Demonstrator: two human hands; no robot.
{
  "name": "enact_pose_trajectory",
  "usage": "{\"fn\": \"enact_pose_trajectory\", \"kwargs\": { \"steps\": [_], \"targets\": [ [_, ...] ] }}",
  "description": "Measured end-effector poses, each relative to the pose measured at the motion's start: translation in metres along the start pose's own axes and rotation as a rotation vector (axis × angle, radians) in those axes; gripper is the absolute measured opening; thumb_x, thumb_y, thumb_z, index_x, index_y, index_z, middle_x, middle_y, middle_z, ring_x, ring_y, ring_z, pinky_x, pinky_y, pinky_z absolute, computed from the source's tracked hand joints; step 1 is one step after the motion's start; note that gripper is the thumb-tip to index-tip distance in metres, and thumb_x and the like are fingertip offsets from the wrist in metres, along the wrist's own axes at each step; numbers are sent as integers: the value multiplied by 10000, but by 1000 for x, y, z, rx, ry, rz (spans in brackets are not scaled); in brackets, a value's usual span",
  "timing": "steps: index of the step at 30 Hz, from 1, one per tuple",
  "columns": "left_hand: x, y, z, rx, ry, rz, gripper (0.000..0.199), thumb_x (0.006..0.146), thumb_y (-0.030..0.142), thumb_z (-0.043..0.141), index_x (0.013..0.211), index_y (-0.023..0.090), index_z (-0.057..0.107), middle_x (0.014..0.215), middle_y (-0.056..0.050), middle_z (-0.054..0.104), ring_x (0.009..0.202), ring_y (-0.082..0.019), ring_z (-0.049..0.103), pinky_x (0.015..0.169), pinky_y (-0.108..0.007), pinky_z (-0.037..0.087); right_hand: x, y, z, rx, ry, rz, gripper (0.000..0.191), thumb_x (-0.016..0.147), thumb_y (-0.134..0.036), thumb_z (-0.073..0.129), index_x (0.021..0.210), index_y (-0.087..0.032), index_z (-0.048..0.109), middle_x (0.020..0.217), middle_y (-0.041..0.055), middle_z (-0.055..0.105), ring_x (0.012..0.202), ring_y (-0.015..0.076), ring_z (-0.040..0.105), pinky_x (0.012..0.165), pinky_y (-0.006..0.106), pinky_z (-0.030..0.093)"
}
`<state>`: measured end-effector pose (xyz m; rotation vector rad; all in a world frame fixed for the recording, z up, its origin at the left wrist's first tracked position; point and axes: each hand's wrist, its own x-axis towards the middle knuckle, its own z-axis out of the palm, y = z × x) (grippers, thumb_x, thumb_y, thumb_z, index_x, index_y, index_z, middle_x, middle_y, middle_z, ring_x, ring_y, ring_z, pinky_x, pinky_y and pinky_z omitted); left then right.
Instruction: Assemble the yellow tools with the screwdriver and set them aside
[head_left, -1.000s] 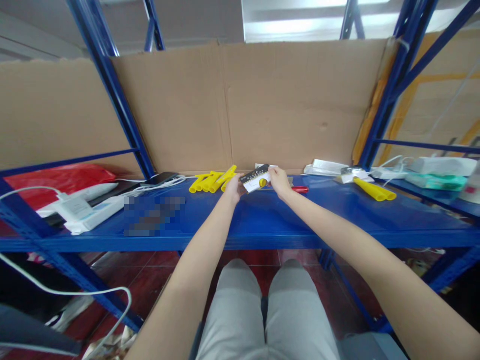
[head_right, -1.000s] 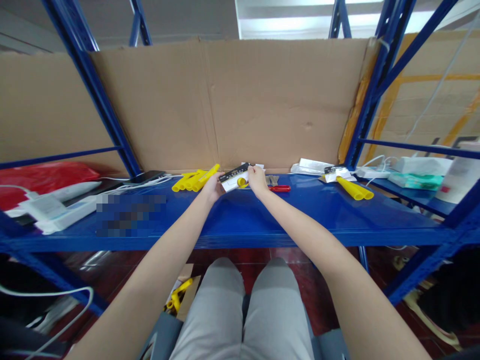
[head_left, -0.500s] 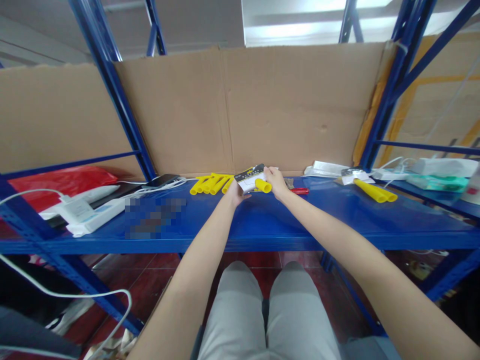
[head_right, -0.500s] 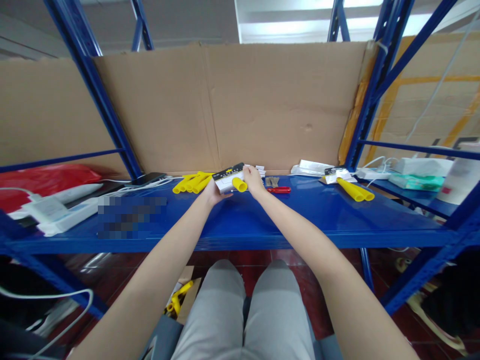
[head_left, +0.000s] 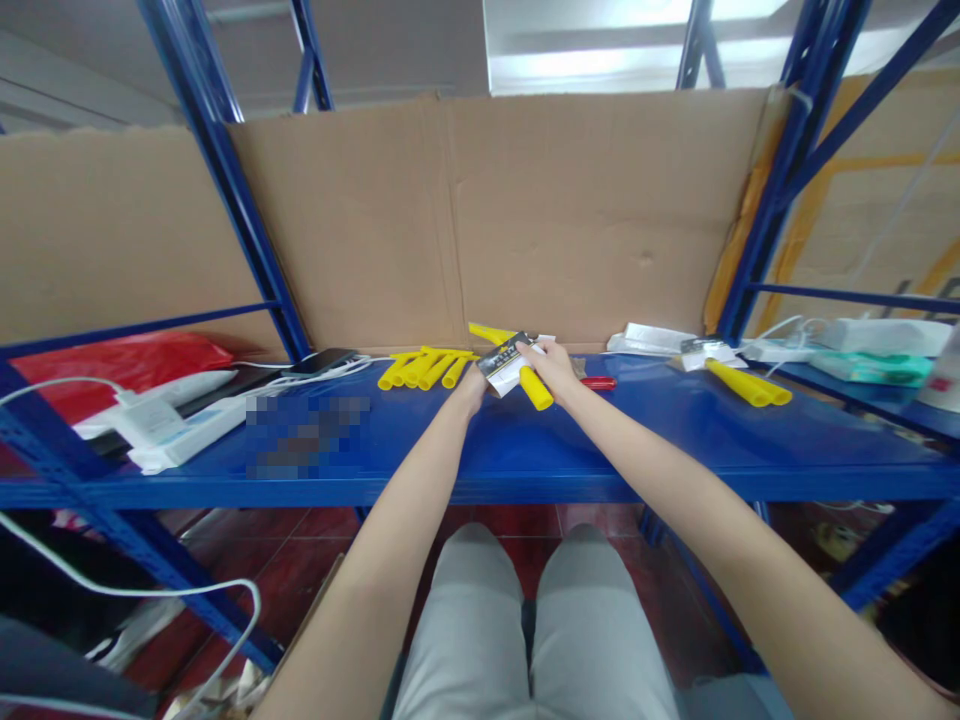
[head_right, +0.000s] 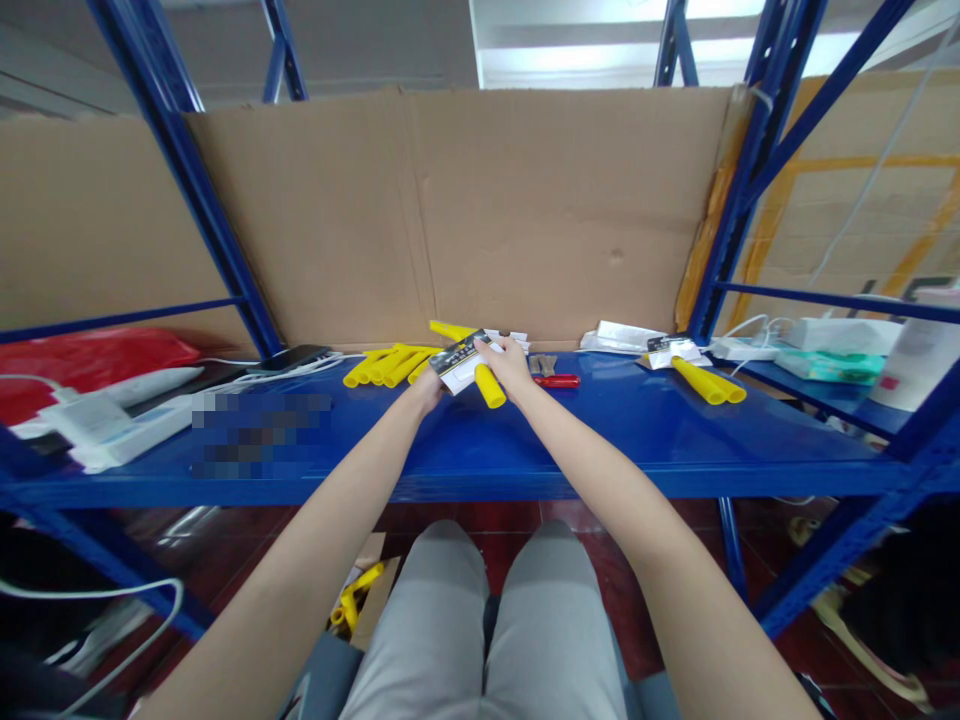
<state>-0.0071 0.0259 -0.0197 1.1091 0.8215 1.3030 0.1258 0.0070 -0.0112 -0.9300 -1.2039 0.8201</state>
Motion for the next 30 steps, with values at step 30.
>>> {"fn": "enact_pose_trajectory", "kwargs": {
  "steps": [30],
  "targets": [
    [-10,14,0,305,-329,-333,214,804,231,488,791,136,679,793,-149,756,540,-186,651,458,-247,379,23,3,-17,-217,387,-216,227,765,-341,606,736,-234,409,723,-29,541,722,151,519,706,278,412]
  ]
}}
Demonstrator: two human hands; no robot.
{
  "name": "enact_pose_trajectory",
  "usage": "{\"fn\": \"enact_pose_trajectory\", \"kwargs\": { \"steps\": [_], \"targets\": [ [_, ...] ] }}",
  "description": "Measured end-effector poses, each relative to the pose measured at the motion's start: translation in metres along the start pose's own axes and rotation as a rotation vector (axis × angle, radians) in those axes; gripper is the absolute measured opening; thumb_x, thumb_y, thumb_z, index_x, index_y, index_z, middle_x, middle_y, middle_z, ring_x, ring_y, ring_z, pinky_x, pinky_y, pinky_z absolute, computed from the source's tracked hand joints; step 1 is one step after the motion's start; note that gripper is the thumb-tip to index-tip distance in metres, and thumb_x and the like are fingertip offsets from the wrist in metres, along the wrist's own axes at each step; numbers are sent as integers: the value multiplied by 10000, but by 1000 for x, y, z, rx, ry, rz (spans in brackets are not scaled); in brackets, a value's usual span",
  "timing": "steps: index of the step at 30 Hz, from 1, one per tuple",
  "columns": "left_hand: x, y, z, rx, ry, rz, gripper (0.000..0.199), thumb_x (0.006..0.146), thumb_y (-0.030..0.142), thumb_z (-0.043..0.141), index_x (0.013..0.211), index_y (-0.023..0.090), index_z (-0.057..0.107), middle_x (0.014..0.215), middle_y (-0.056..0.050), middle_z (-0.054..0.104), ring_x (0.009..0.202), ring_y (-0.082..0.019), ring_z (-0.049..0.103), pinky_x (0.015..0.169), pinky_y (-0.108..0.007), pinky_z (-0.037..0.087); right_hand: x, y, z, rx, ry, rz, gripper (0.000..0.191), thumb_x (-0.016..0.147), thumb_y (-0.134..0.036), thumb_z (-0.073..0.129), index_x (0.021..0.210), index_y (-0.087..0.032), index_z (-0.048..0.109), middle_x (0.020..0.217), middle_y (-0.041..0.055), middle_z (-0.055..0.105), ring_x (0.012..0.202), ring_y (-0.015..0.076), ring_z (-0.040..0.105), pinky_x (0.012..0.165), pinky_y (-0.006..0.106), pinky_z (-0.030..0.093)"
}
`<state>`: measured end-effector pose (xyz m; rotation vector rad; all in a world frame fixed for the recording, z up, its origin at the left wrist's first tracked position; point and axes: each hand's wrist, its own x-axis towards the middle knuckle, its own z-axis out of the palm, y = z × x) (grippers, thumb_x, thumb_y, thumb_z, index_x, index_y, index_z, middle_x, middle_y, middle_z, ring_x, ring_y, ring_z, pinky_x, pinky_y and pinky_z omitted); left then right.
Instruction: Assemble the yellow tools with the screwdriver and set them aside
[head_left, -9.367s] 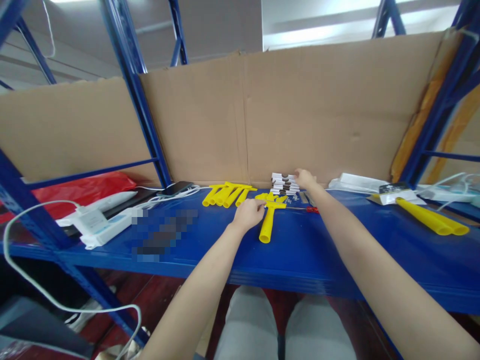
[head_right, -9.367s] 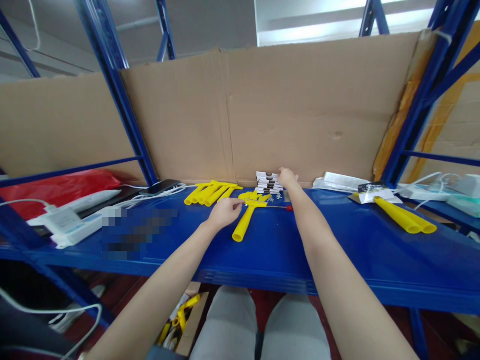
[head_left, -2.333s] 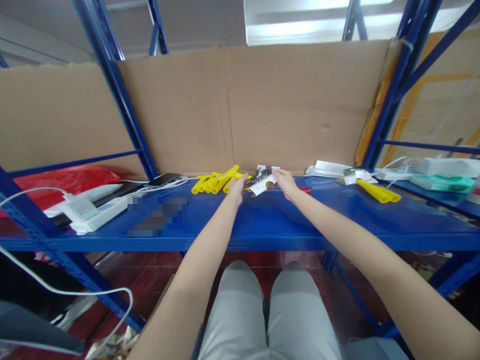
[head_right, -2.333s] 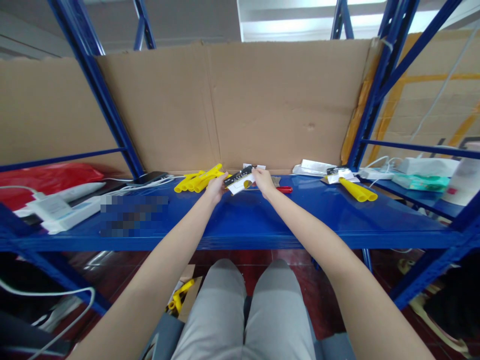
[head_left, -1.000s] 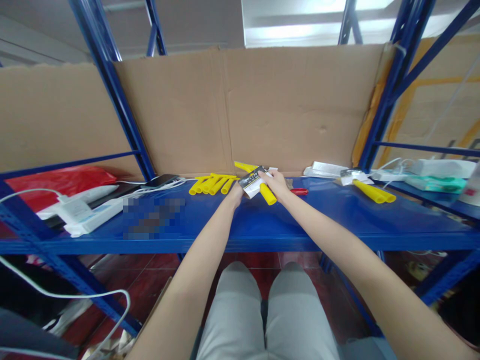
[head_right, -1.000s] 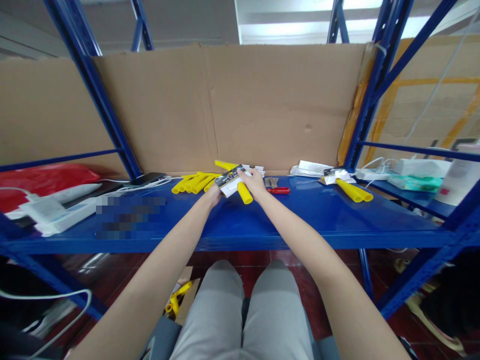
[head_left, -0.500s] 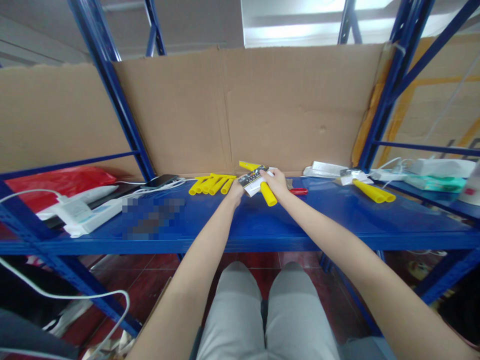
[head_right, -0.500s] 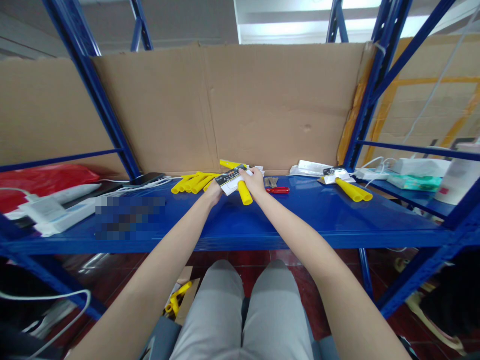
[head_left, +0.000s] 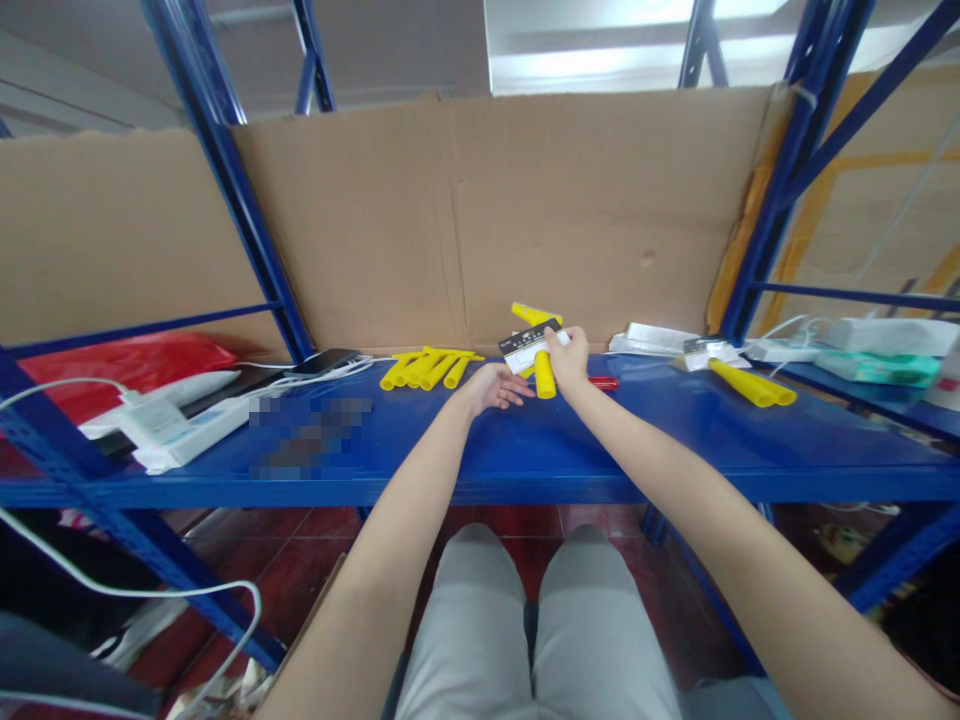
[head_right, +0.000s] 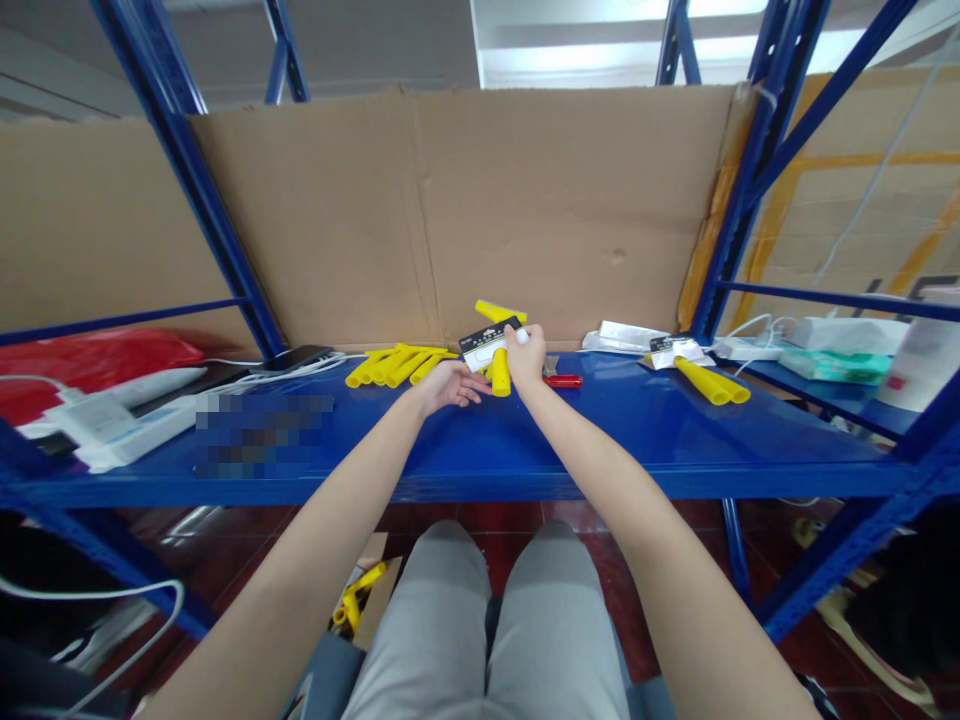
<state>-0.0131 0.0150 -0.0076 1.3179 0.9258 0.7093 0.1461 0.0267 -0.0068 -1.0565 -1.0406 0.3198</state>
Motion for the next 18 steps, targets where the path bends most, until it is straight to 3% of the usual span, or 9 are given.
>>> {"fn": "enact_pose_trajectory", "kwargs": {
  "steps": [4,10,13,18],
  "targets": [
    [-11,0,12,56,-167,35,156,830,266,600,832,125,667,878,-155,759,531,-143,636,439,-217,366,4,3,0,-10,22,14,233,796,-354,590,738,-236,397,726,-25,537,720,152,511,710,282,405],
    [-17,-2,18,109,-185,194,270,757,359,763,865,128,674,803,-110,754,496,-96,601,431,-183,348,1,17,13,-24,-70,1,223,839,-372,542,727,-237,405,745,-14,531,757,160,508,743,292,424],
    [-18,-2,18,200,-267,182,287,699,359,806,806,115,697,820,-118,756,487,-81,588,440,-186,364,5,21,18,-8,-72,-36,194,860,-366,508,749,-237,416,820,10,534,843,173,515,804,307,432],
    [-20,-2,19,297,-364,124,312,636,370,839,757,117,703,801,-125,757,500,-91,596,453,-191,391,19,23,14,-38,48,-38,171,871,-354,505,776,-229,435,933,63,530,942,202,507,912,365,409]
  ]
}}
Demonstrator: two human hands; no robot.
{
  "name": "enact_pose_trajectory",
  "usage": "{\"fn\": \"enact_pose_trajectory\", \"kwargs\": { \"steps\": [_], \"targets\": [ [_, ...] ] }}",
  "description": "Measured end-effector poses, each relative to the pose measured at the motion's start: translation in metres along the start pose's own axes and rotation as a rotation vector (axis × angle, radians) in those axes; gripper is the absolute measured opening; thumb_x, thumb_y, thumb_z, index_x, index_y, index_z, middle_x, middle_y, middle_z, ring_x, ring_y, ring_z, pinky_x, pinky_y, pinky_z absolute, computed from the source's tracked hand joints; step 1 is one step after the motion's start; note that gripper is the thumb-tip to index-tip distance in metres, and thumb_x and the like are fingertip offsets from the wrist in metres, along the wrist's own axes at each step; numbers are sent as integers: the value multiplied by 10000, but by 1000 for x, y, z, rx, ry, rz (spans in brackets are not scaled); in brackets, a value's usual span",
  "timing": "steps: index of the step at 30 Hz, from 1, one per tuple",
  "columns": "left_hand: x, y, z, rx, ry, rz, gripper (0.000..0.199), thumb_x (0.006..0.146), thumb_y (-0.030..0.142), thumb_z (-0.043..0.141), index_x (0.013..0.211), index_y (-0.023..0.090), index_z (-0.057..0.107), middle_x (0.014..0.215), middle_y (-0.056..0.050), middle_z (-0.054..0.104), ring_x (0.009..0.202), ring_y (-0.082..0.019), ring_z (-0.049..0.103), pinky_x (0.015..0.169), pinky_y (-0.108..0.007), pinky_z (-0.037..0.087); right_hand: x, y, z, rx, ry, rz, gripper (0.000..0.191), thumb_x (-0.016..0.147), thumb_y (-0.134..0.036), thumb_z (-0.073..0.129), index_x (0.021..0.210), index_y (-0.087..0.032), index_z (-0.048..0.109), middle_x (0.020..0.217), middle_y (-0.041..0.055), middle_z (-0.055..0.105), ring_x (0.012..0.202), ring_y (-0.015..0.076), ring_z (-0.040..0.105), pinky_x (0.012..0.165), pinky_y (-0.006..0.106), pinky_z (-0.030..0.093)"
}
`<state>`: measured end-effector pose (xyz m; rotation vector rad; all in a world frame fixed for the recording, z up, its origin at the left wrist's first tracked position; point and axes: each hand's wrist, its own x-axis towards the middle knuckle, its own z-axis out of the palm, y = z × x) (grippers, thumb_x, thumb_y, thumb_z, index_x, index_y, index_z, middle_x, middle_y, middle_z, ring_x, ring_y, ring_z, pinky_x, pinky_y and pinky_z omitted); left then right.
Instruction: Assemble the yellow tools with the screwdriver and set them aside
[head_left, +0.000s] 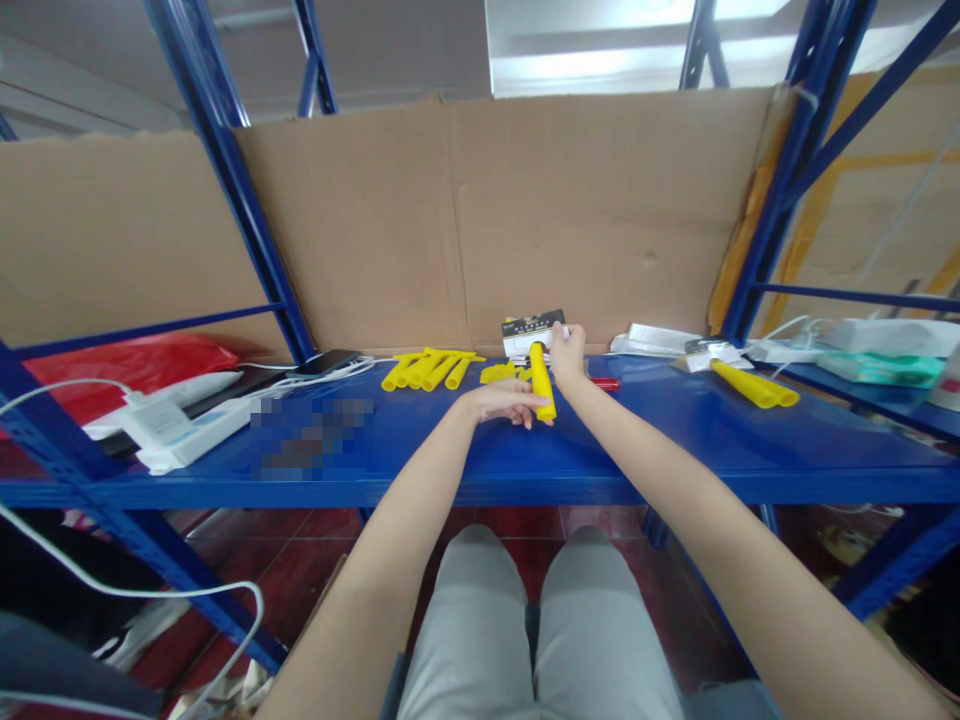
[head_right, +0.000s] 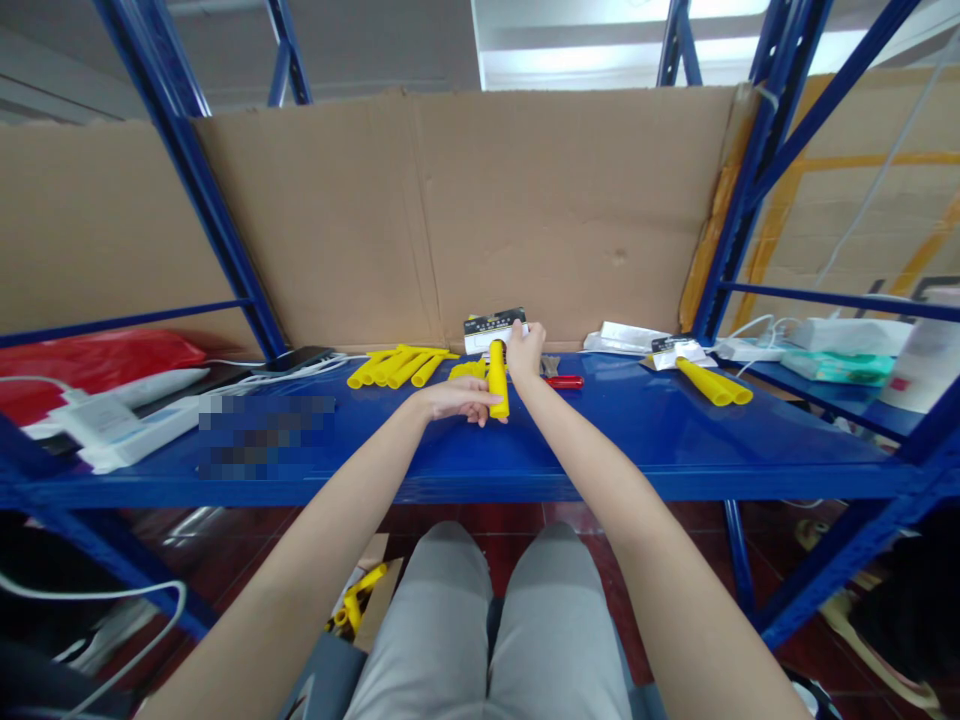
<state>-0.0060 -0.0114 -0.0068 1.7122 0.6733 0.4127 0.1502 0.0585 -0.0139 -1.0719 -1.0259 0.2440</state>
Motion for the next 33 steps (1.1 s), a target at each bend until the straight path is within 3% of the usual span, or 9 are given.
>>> {"fn": "enact_pose_trajectory", "kwargs": {
  "steps": [11,16,19,25,33],
  "targets": [
    [-5,5,5,46,-121,-58,280,641,371,829,699,140,681,726,-104,749,479,-99,592,414,-192,367,10,28,-12,20,208,92,142,812,-249,525,900,-228,415,961,54,527,951,196,542,902,358,442],
    [-4,3,5,25,-136,-82,332,608,382,856,750,143,675,737,-91,740,534,-118,633,434,-190,392,11,31,-18,33,225,35,204,760,-172,503,943,-221,427,998,58,544,980,185,553,934,360,438],
    [-1,1,4,-51,-44,-34,357,619,330,862,845,153,650,786,-76,729,601,-130,661,472,-193,424,8,26,-20,48,228,62,208,733,-138,480,923,-210,435,999,70,553,975,180,562,931,346,440],
    [6,0,3,-226,338,199,341,703,219,809,913,180,543,813,-17,680,623,-101,648,504,-176,449,-3,17,-16,112,162,87,186,679,-139,443,846,-190,506,935,64,596,927,175,584,898,328,454],
    [5,-1,2,-182,364,280,315,689,194,801,918,186,585,957,-33,669,712,-105,647,575,-188,489,-9,8,-18,153,139,114,154,654,-108,401,698,-199,517,885,59,633,932,175,590,953,346,426]
  ]
}}
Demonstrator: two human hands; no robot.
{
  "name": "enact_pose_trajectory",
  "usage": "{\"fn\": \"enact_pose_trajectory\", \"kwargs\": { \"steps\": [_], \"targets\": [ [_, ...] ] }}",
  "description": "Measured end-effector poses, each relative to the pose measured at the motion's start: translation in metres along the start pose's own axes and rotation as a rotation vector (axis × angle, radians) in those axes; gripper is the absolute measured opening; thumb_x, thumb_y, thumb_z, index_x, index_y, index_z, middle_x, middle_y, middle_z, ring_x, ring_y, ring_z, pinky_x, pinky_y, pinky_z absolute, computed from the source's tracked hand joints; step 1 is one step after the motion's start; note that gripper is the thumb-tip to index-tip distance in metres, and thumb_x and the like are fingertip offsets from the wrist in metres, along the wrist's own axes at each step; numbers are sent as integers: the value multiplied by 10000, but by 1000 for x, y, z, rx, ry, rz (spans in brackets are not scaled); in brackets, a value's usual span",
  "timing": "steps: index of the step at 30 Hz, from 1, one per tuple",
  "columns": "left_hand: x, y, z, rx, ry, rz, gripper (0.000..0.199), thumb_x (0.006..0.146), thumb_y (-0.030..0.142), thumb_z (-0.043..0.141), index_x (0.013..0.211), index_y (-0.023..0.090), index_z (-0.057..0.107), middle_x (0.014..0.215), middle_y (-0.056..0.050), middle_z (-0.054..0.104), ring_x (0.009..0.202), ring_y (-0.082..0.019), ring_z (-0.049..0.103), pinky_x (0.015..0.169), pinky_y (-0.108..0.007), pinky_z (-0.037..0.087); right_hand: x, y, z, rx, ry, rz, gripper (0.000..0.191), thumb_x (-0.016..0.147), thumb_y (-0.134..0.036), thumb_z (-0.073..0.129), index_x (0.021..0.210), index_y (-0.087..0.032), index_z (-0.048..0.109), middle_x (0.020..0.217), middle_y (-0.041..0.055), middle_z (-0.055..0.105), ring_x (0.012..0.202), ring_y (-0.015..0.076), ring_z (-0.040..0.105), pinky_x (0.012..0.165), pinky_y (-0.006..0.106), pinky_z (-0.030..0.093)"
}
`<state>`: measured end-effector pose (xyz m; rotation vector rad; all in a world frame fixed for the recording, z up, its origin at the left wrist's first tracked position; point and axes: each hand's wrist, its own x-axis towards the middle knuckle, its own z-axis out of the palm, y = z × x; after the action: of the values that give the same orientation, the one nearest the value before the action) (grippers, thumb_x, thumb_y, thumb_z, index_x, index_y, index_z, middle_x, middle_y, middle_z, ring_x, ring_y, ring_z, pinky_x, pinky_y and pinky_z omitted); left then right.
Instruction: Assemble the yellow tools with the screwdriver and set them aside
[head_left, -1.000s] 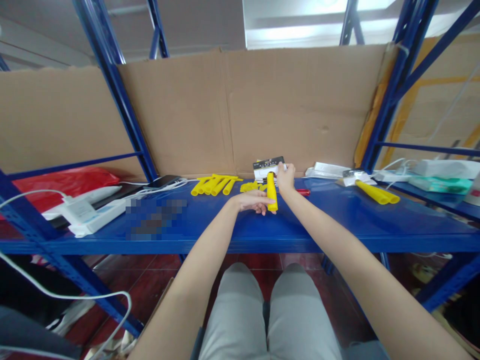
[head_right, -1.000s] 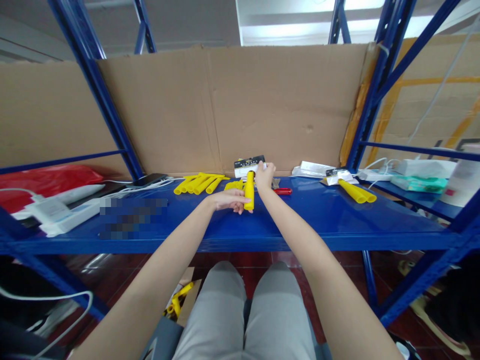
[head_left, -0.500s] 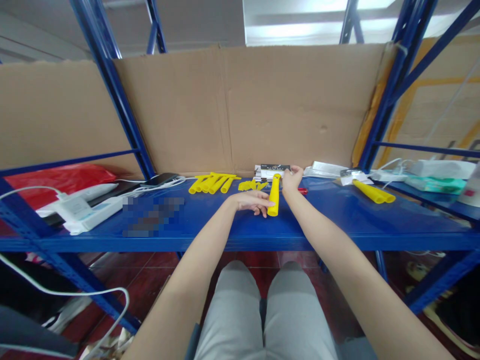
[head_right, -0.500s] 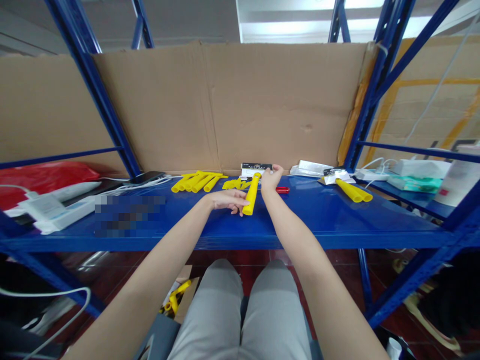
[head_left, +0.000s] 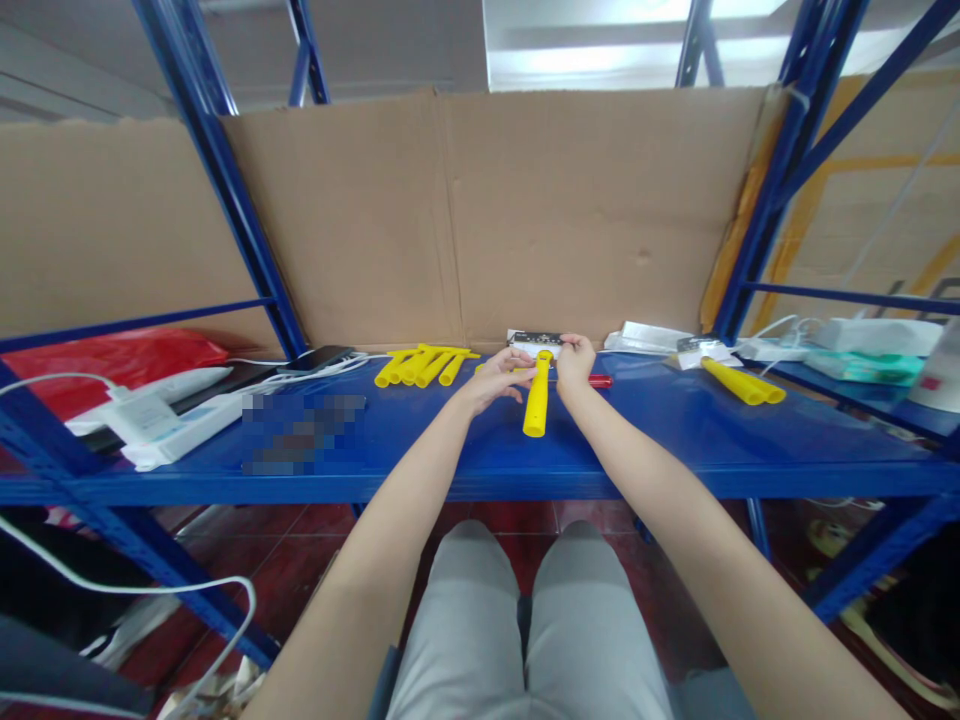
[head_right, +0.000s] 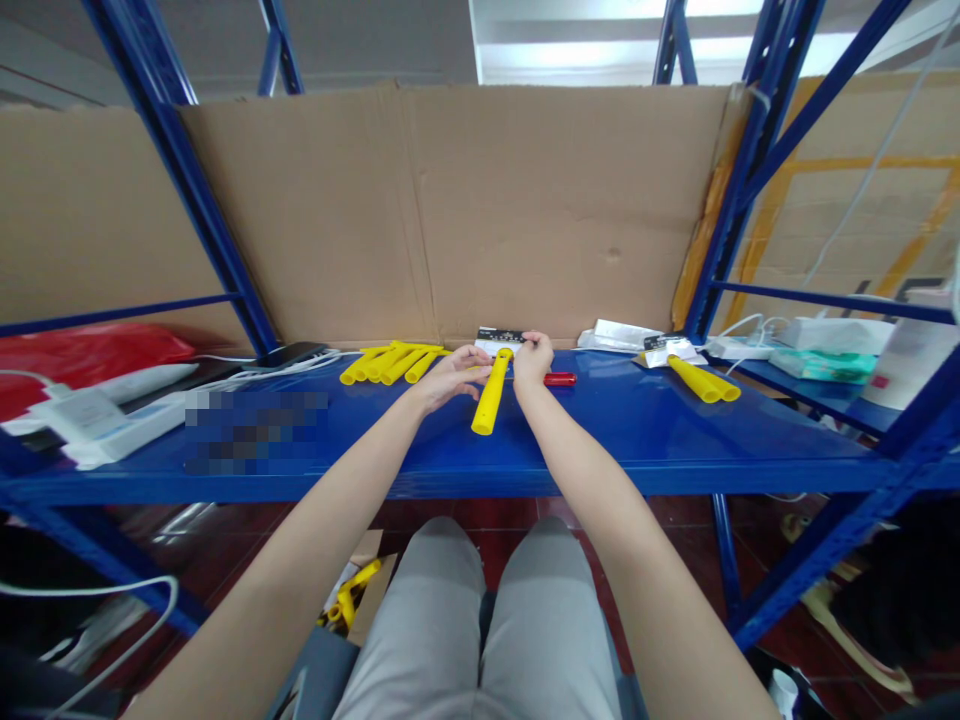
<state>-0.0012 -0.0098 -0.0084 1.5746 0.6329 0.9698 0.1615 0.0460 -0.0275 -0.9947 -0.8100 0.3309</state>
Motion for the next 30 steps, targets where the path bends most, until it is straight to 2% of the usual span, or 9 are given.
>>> {"fn": "enact_pose_trajectory", "kwargs": {
  "steps": [4,7,10,13,16,20,23,27,30],
  "targets": [
    [-1,-1,1,-8,-10,3,534,703,175,781,1198,248,595,1124,-72,647,889,-160,661,636,-212,515,-5,-4,3,2,-34,6,141,663,-115,410,685,-200,520,878,52,635,950,182,586,943,366,444],
    [0,-2,0,6,12,-33,623,726,178,761,1304,257,546,1120,-81,659,921,-179,658,673,-242,526,-11,-5,6,49,-101,73,150,669,-139,414,725,-193,543,865,38,630,856,175,593,817,344,507],
    [1,-4,0,4,63,-40,600,756,159,729,1316,239,529,1035,-71,686,867,-167,659,648,-235,520,-16,-10,8,96,-160,157,173,670,-154,422,768,-188,560,871,26,631,767,158,590,678,298,530],
    [3,-4,-1,-13,91,-31,561,770,126,701,1299,221,539,998,-66,695,829,-155,658,623,-222,510,-19,-16,7,120,-166,221,175,674,-152,433,785,-188,563,896,24,635,747,149,595,611,268,529],
    [4,-4,-1,-23,130,-28,559,756,83,691,1282,218,560,978,-58,700,811,-147,656,643,-228,510,-20,-21,6,142,-190,270,178,690,-154,439,810,-190,565,901,20,634,746,146,604,604,264,534],
    [5,-2,0,-31,198,-30,550,743,31,668,1257,207,584,958,-48,704,750,-119,645,652,-220,503,-20,-20,9,97,-254,267,165,724,-176,452,846,-196,562,881,13,632,783,151,616,658,267,538],
    [5,0,2,-35,258,-47,552,758,17,645,1274,195,566,955,-47,702,705,-100,635,617,-198,499,-19,-17,10,-24,-304,217,158,742,-205,487,885,-194,552,932,34,640,851,166,621,748,297,538],
    [5,2,4,8,362,-89,656,753,7,650,1363,185,487,999,-69,698,677,-105,635,540,-182,491,-23,-23,4,-319,-277,-50,175,744,-225,564,914,-182,566,1096,106,617,1041,204,582,928,345,472],
    [5,3,5,63,441,-115,703,757,-9,637,1406,169,436,1050,-92,688,662,-102,625,497,-173,479,-29,-31,-3,-501,-316,-195,182,775,-258,573,947,-198,589,1116,100,613,1030,217,594,913,368,472]
  ]
}}
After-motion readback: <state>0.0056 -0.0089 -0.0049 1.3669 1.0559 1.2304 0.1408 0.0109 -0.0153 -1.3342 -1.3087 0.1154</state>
